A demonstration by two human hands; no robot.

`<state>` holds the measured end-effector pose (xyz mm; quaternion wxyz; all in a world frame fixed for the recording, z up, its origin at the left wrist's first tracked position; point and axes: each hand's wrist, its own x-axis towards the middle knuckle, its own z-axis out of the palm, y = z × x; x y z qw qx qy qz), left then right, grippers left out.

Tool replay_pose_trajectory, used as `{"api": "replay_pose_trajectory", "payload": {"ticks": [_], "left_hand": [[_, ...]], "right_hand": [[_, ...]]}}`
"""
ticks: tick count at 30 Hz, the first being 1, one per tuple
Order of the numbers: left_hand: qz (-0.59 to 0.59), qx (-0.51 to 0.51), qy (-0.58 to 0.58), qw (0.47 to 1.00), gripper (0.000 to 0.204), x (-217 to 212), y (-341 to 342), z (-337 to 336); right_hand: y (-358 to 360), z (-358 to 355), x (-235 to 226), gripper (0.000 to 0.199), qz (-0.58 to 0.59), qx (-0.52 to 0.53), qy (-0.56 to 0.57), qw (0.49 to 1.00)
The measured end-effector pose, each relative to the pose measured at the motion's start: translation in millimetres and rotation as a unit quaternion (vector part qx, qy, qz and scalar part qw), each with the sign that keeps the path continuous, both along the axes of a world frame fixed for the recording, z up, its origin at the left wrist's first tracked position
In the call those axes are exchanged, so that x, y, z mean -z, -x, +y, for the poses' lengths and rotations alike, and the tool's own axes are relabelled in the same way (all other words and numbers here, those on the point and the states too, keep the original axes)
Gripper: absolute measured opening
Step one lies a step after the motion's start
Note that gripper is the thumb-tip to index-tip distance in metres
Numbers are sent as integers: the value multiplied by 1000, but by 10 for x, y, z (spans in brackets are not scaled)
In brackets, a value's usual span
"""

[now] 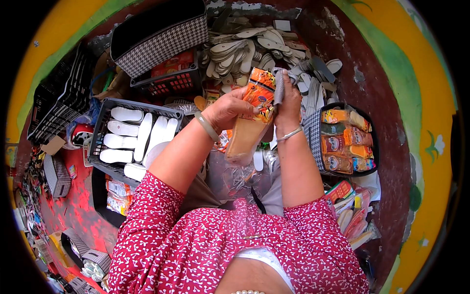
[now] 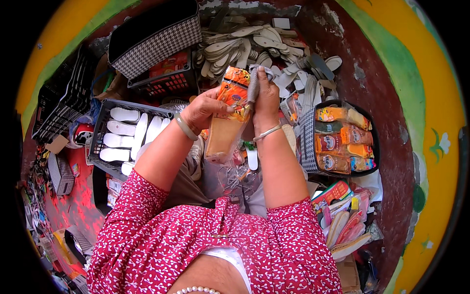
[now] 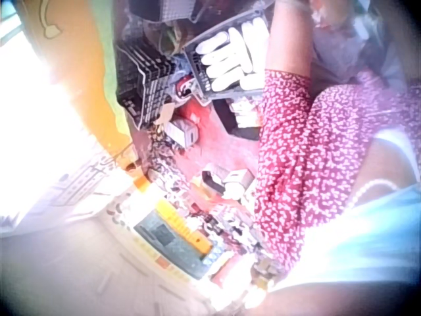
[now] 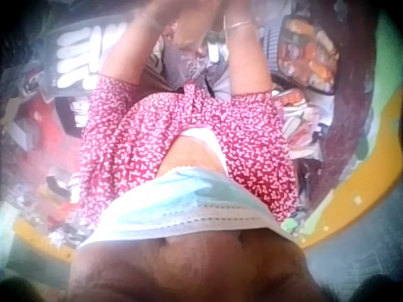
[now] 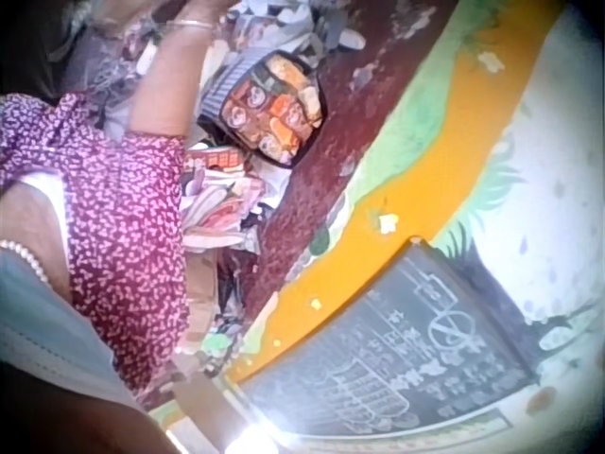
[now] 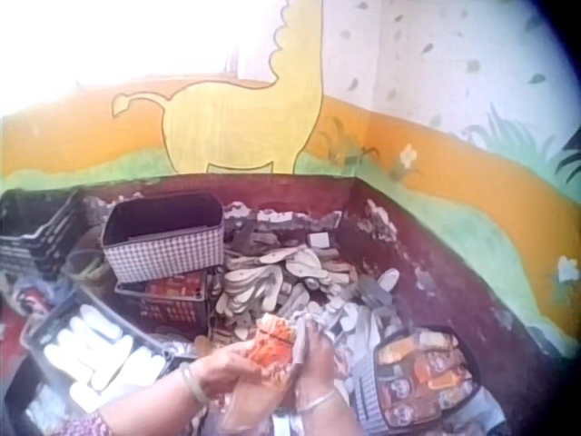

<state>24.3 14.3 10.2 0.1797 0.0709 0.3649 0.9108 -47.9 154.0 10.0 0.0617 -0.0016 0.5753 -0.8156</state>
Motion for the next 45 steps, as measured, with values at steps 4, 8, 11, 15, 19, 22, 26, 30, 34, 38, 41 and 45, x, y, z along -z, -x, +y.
{"api": "replay_pose_trajectory", "payload": {"ticks": [4, 8, 11, 15, 19, 22, 26, 30, 34, 38, 41, 45], "left_hand": [[13, -24, -12, 1000, 56, -110, 25, -22], [-1, -78, 25, 997, 58, -61, 101, -48], [30, -63, 167, 983, 50, -44, 130, 53], [155, 23, 355, 922, 46, 58, 70, 151], [102, 1, 230, 968, 56, 92, 72, 154], [59, -101, 40, 992, 55, -96, 67, 57], [28, -158, -16, 987, 33, -236, 116, -84], [20, -187, -11, 982, 29, -172, 136, -64], [43, -197, 75, 977, 32, -64, 170, 17], [86, -207, 159, 961, 34, 45, 250, 90], [133, -240, 156, 949, 34, 211, 339, 164], [73, -207, 315, 923, 35, 275, 319, 191]], "right_hand": [[344, 272, 183, 38, -61, -47, 231, 970], [191, 390, -195, 50, 98, -42, 196, 975], [58, 201, -55, 50, 249, -133, 36, 959], [7, -37, 63, 42, 330, -58, -316, 887], [457, 188, 259, 31, -29, -164, -75, 983], [600, 216, 315, 29, -72, -215, 256, 940], [551, 364, 255, 29, 7, -164, 135, 977], [252, 179, 25, 40, -152, -161, 304, 927], [132, 107, -10, 56, -181, -221, 343, 895], [35, 204, 131, 31, -105, -205, 207, 951], [-68, 19, 107, 25, -33, -80, 120, 989], [8, 35, 97, 18, 21, 48, 90, 995]]}}
